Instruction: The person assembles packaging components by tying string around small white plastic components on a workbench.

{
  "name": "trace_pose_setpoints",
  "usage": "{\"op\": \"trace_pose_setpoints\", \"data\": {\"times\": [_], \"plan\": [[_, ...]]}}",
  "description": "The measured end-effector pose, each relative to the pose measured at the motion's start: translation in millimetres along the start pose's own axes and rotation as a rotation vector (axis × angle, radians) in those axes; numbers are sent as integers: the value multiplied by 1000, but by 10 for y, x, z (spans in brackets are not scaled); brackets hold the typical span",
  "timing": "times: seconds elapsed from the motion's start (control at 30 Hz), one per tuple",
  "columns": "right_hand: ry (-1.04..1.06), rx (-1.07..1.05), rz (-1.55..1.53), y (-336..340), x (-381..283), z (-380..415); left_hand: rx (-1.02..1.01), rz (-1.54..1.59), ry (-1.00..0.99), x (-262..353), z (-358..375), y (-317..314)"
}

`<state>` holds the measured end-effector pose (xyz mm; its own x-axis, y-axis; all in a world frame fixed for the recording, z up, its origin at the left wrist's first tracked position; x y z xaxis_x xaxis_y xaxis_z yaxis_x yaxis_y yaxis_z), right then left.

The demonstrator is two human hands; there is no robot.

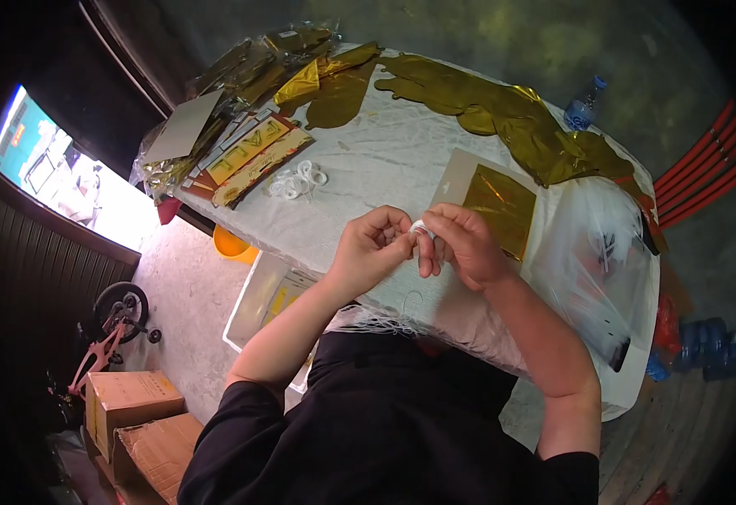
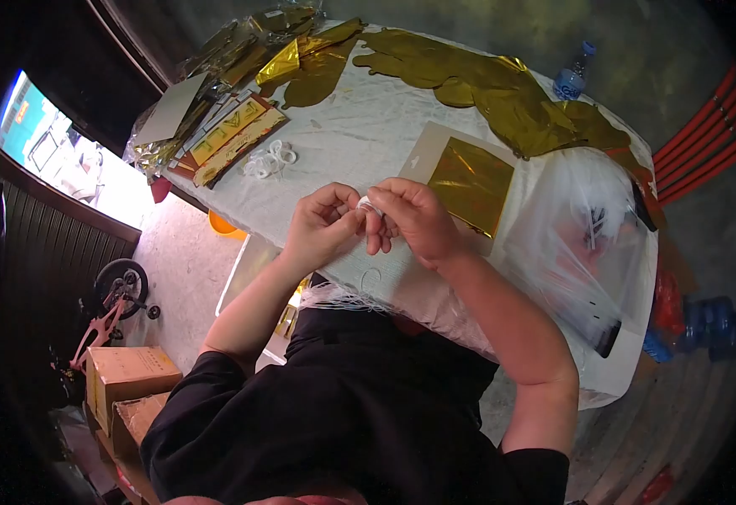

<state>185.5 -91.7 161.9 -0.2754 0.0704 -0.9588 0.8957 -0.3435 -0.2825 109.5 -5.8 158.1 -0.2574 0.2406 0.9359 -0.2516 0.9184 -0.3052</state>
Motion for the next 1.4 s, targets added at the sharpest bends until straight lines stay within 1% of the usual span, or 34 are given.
{"op": "trace_pose_setpoints", "data": {"times": [0.13, 0.2, 0.27, 0.3, 0.33, 0.37, 0.43, 0.47, 0.5, 0.57, 0.6, 0.63, 0.67, 0.7, 0.77, 0.8, 0.83, 0.87, 0.93, 0.97, 1.0, 1.07, 1.1, 1.17, 1.2, 1.23, 1.3, 1.33, 1.4], "plan": [[26, 104, -99, 149, -76, -1, 61, -134, -4, 25, 59, 222], [48, 102, -47, 106, -93, -7, 186, -246, -103, 192, 45, 510], [74, 108, 7, 90, -75, -5, 326, -398, -278, 347, 26, 947], [87, 77, 170, 73, -26, -17, 374, -719, -397, 531, 27, 1082], [97, 43, 332, 41, 7, -17, 460, -936, -412, 691, 38, 1159], [97, 40, 331, 18, 10, -9, 462, -938, -412, 734, 19, 1272], [-17, -90, 410, -92, 89, 6, 486, -1331, -412, 776, -34, 1419], [-49, -90, 443, -113, 120, 10, 417, -1425, -348, 725, -74, 1465], [-51, -87, 443, -114, 99, 21, 414, -1422, -347, 697, -67, 1507], [46, -202, 925, -176, 19, 86, 232, -1527, -362, 629, -73, 1344], [36, -199, 922, -149, 15, 109, 247, -1432, -180, 594, -50, 1396], [-1, -245, 992, -132, 43, 128, 243, -1427, -174, 620, -30, 1369], [-36, -294, 1061, -132, 76, 148, 320, -1426, -222, 687, 10, 1373], [-42, -297, 1059, -150, 61, 166, 397, -1425, -272, 762, 53, 1369], [-11, -321, 1280, -204, 27, 198, 411, -1417, -301, 847, 114, 1285], [-12, -322, 1279, -204, 88, 191, 414, -1377, -346, 882, 142, 1237], [58, -314, 1322, -226, 148, 172, 417, -1337, -391, 906, 173, 1189], [129, -306, 1364, -248, 175, 165, 417, -1337, -387, 898, 192, 1140], [133, -318, 1364, -258, 187, 164, 283, -1060, -332, 805, 182, 1001], [138, -325, 1367, -268, 169, 164, 283, -1060, -332, 779, 192, 913], [138, -324, 1368, -261, 140, 165, 208, -964, -260, 689, 184, 807], [91, -265, 1219, -197, 37, 141, 76, -816, -130, 501, 190, 597], [90, -264, 1221, -189, -18, 128, 18, -765, -71, 404, 207, 491], [36, -16, 638, -32, -182, 72, -74, -502, 106, 248, 222, 236], [81, -10, 454, -10, -234, 59, -108, -326, 217, 169, 223, 128], [84, -12, 457, -1, -281, 61, -160, -183, 155, 105, 197, 22], [33, 42, 124, 55, -366, 77, -179, 34, 215, 15, 158, -126], [63, 37, 38, 74, -392, 66, -182, 33, 211, 3, 139, -175], [90, 80, 26, 87, -467, 94, -220, 236, 264, -30, 120, -281]]}}
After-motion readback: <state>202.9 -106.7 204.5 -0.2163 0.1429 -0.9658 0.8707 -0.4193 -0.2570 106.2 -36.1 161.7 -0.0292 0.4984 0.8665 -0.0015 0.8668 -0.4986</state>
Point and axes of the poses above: each hand's wrist, its own z-axis away from the middle knuckle, its own y-axis out of the back of the hand, x = y × z, the point moved 6 cm from there along -z, towards the middle knuckle, and after that the axes turned 6 degrees about z, right-handed, at the moved point
